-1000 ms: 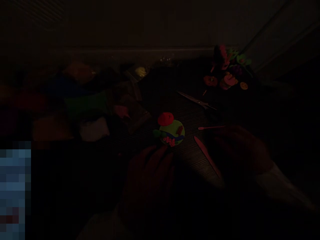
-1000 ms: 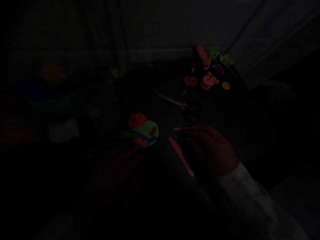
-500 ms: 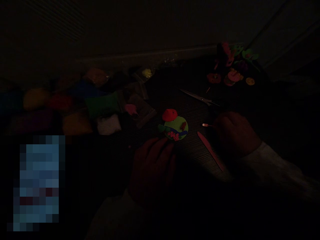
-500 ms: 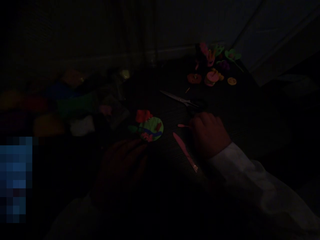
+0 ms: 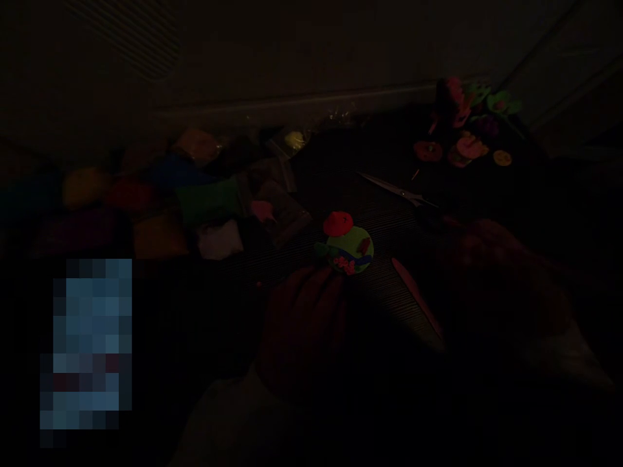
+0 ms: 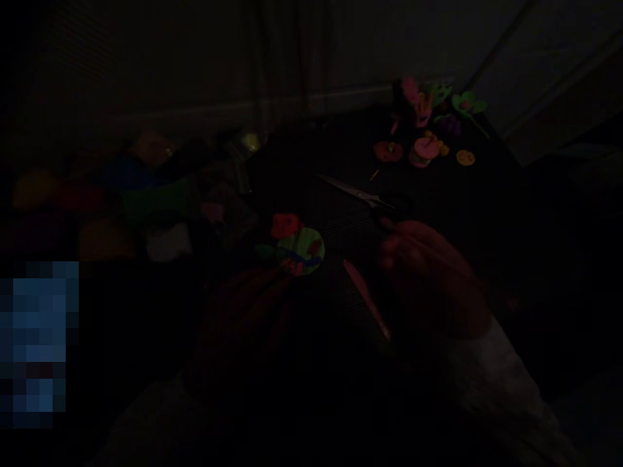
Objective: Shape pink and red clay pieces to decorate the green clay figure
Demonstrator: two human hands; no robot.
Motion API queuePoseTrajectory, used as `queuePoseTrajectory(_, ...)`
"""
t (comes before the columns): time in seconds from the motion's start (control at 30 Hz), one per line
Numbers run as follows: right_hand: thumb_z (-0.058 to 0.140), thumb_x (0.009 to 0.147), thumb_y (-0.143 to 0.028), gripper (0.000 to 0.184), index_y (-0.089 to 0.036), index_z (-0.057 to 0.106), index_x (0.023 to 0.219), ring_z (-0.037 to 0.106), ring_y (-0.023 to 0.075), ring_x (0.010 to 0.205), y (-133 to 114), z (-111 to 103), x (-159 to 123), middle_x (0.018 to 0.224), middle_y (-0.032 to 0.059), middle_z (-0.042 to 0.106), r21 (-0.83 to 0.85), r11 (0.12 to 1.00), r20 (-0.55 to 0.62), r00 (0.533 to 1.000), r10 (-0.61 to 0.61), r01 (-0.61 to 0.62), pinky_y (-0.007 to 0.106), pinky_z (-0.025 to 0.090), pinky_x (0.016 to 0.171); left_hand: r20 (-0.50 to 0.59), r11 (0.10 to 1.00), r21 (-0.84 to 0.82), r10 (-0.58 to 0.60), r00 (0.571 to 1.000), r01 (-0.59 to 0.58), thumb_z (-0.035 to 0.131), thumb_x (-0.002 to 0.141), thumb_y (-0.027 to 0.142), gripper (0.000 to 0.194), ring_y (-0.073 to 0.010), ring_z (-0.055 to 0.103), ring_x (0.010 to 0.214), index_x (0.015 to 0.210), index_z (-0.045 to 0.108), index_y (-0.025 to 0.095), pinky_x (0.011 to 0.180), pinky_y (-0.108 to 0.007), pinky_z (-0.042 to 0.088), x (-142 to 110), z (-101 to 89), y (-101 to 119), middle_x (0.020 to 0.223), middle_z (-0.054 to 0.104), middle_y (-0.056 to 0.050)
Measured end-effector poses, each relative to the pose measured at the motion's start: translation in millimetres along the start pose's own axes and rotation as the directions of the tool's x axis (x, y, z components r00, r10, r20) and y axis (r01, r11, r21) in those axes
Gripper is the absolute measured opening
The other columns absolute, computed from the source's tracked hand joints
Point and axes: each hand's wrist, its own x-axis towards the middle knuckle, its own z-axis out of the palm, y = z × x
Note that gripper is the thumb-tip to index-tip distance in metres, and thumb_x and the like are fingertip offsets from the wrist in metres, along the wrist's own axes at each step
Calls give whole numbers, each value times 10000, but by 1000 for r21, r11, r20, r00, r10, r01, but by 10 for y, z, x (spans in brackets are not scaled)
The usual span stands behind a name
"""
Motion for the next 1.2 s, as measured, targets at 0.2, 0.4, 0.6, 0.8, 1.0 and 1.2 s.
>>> queuePoseTrajectory(0.2, 439, 788, -406, 256, -203, 592, 754, 485, 102, 574, 125, 248, -26, 634, 1, 518, -153, 971, 24, 982, 188, -182, 230, 393, 503, 7, 1000, -5, 2, 1000, -2, 522, 731, 196, 362, -242, 454, 1033, 1087, 516, 130, 842, -413, 409, 12, 12, -7, 1110, 567, -65)
queuePoseTrajectory(0.4, 543, 734, -296, 102, -212, 485, 727, 423, 76, 501, 218, 313, -94, 609, -37, 482, -379, 917, 9, 990, 138, -125, 193, 324, 435, 22, 1000, -11, -3, 1000, 3, 511, 738, 196, 365, -243, 453, 1036, 1098, 508, 137, 838, -423, 406, -1, 12, -17, 1115, 563, -66)
queuePoseTrajectory(0.6, 484, 781, -333, 151, -208, 469, 698, 439, 85, 498, 195, 340, -118, 589, -23, 507, -584, 812, 56, 997, 56, -13, 207, 335, 446, 34, 1000, -10, 1, 999, -1, 510, 736, 198, 358, -246, 456, 1035, 1083, 518, 114, 844, -417, 404, 15, -5, -10, 1110, 567, -71)
queuePoseTrajectory(0.8, 450, 799, -342, 174, -193, 472, 712, 410, 74, 458, 158, 350, -102, 547, -33, 475, -700, 713, 134, 988, 78, 39, 206, 313, 429, 19, 1000, -12, -1, 1000, 1, 512, 735, 201, 363, -244, 457, 1036, 1090, 509, 123, 851, -414, 398, 7, -5, -9, 1117, 562, -67)
queuePoseTrajectory(1.0, 452, 797, -342, 167, -196, 467, 718, 434, 77, 479, 167, 349, -90, 559, -33, 479, -729, 681, 170, 983, 75, 74, 203, 332, 445, 24, 1000, -28, 1, 1000, 0, 502, 738, 196, 348, -246, 467, 1027, 1082, 512, 138, 837, -414, 399, 7, -7, -9, 1103, 569, -71)
queuePoseTrajectory(1.2, 452, 794, -342, 169, -193, 471, 717, 441, 79, 475, 128, 385, -76, 553, -33, 485, -751, 656, 196, 975, 108, 78, 196, 336, 433, 21, 999, -36, -5, 1000, 6, 501, 738, 194, 345, -243, 463, 1029, 1080, 512, 147, 839, -416, 395, 10, -12, -3, 1111, 563, -70)
